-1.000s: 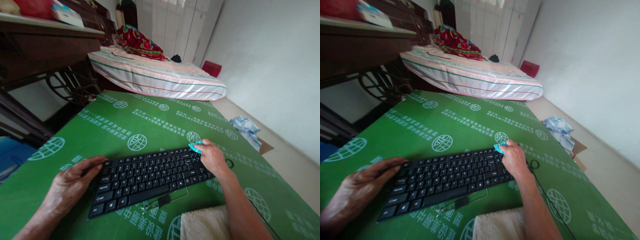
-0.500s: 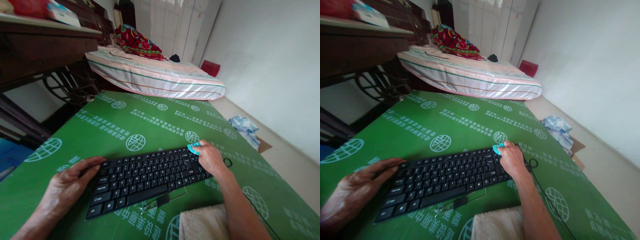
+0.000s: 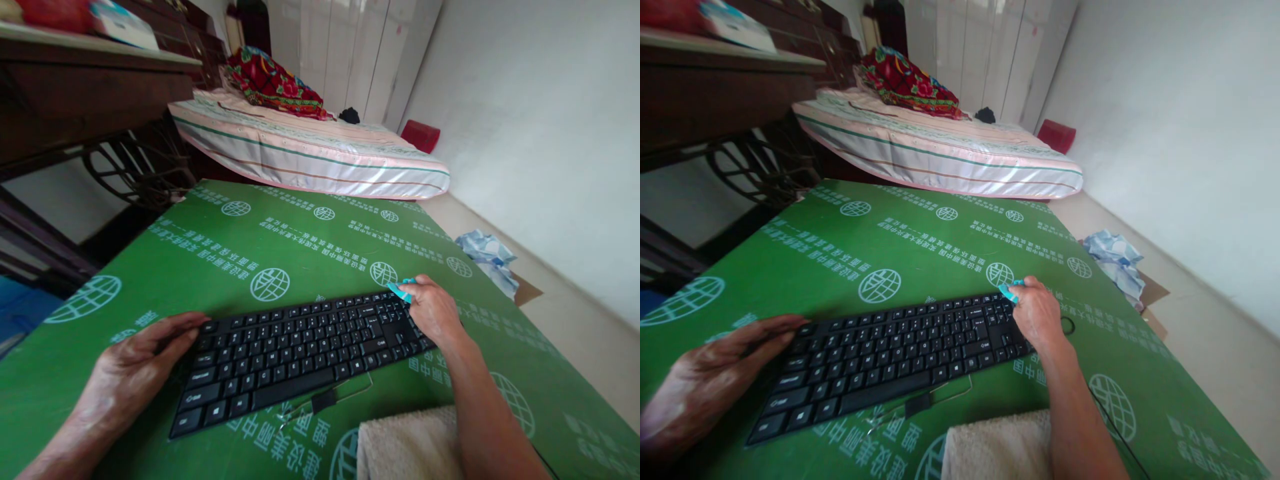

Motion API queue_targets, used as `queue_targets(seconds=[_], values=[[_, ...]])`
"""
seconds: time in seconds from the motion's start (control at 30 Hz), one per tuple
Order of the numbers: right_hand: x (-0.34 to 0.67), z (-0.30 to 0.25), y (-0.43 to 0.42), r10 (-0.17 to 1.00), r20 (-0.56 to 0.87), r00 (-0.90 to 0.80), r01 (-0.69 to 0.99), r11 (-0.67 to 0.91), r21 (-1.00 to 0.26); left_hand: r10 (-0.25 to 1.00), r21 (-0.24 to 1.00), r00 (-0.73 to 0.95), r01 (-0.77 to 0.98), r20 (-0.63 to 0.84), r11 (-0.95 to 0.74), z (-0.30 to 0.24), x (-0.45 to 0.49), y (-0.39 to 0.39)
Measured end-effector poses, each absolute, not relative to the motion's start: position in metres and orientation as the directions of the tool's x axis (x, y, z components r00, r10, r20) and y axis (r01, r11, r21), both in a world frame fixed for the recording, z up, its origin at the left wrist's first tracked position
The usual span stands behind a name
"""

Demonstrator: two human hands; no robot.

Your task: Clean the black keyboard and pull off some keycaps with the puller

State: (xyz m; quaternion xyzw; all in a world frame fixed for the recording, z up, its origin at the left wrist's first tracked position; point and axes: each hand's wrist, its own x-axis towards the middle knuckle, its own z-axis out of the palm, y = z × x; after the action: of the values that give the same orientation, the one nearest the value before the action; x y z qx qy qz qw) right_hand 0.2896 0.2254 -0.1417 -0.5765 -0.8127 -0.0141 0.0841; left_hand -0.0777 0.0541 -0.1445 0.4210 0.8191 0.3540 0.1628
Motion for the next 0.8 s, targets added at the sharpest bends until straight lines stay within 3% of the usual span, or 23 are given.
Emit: queue_targets(seconds=[0.37,0.8], values=[[0.277,-0.135,0.218,0.915,-0.004,-0.404,0.913,0.403,0.054,0.801,0.724,-0.598,0.557,0.009,0.407,-0.143,-0.076,0.055],[0.280,-0.138,0.219,0.928,0.037,-0.371,0.929,0.370,0.029,0.801,0.696,-0.598,0.583,0.018,0.420,-0.139,-0.074,0.054]])
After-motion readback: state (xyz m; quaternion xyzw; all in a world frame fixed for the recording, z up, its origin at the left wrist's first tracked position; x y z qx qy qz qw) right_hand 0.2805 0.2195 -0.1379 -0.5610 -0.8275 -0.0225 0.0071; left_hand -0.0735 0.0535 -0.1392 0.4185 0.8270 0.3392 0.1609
